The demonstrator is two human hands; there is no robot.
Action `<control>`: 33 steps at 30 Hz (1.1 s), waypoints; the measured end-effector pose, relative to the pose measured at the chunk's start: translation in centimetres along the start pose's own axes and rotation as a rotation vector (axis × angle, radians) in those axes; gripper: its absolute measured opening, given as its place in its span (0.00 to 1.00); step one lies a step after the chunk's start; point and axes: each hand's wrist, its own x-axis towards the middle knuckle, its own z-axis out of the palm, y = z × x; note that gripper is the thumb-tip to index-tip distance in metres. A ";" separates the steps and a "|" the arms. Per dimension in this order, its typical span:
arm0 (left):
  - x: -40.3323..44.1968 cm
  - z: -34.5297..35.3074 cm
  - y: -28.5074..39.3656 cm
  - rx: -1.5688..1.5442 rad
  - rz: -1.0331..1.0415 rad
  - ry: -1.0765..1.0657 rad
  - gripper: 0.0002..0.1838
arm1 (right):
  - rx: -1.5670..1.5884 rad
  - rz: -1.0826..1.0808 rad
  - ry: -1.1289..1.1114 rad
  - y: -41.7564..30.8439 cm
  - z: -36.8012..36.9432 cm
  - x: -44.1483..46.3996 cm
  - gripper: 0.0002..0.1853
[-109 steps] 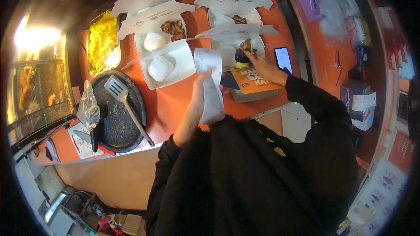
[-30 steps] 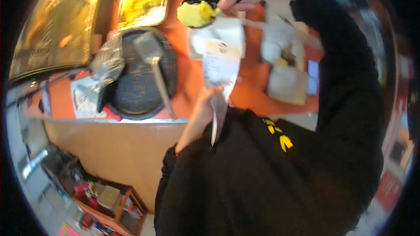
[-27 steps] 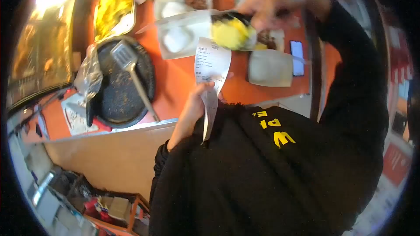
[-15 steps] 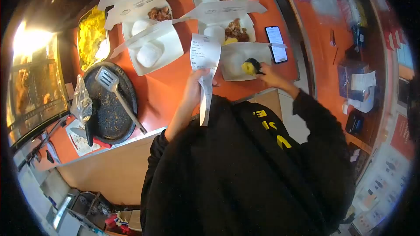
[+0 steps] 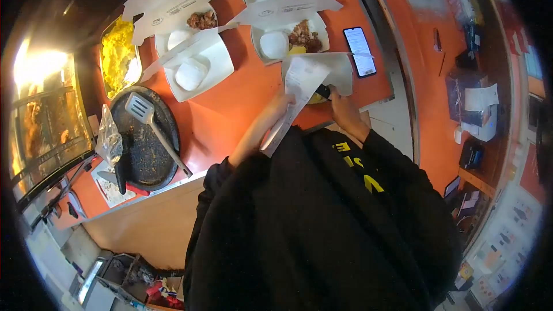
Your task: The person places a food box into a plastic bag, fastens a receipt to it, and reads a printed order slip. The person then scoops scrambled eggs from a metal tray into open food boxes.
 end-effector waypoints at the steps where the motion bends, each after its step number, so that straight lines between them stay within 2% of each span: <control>1: 0.0 0.0 0.0 -0.001 0.000 0.001 0.21 | 0.007 0.014 -0.023 0.1 0.1 -0.1 0.25; 3: 0.0 0.1 0.0 -0.264 -0.099 -0.035 0.24 | 0.011 0.050 -0.026 -0.4 0.0 -0.2 0.25; 4: -0.3 0.2 -0.3 -0.263 -0.100 -0.036 0.24 | 0.016 0.087 -0.029 -0.7 0.0 -0.2 0.24; 7: -1.0 -0.5 -1.7 -0.452 0.007 -0.093 0.21 | 0.061 0.144 0.011 -1.0 0.7 0.1 0.24; 9: -0.9 -1.3 -2.2 -0.678 -0.026 -0.064 0.23 | 0.082 0.149 -0.004 -1.6 0.4 0.0 0.24; 10: -1.4 -1.6 -2.1 -0.678 -0.027 -0.062 0.23 | 0.099 0.155 -0.015 -2.1 0.0 0.0 0.24; 12: -2.6 -2.2 -1.8 -0.764 0.092 0.034 0.24 | 0.117 0.152 -0.019 -3.1 -0.1 -0.1 0.24; 14: -0.9 -2.7 -3.3 -0.753 0.130 -0.023 0.24 | 0.134 0.140 -0.027 -3.6 0.4 0.1 0.25; 16: -2.3 -1.3 -2.1 -0.704 0.300 0.002 0.25 | 0.153 0.067 0.017 -3.9 1.6 0.1 0.25; 20: -1.9 -1.5 -0.6 -0.787 0.242 -0.024 0.19 | 0.126 0.052 0.057 -4.6 1.0 0.1 0.25; 23: -2.4 -2.1 -1.0 -0.700 0.249 -0.027 0.18 | 0.309 -0.036 0.162 -3.8 0.6 -0.2 0.25; 25: -2.5 -1.7 -0.5 -0.644 0.260 -0.059 0.20 | 0.364 0.092 0.143 -3.5 0.2 -0.1 0.24; 29: 0.1 -2.2 -1.0 -0.576 0.293 -0.132 0.19 | 0.323 0.094 0.177 -1.5 1.8 0.3 0.24; 32: 2.7 -2.8 -2.7 -0.640 0.265 -0.209 0.18 | 0.300 0.081 0.229 -1.1 1.7 0.1 0.24; 33: 3.4 -3.2 -2.7 -0.708 0.191 -0.245 0.19 | 0.233 0.141 0.187 -1.8 0.1 -0.5 0.24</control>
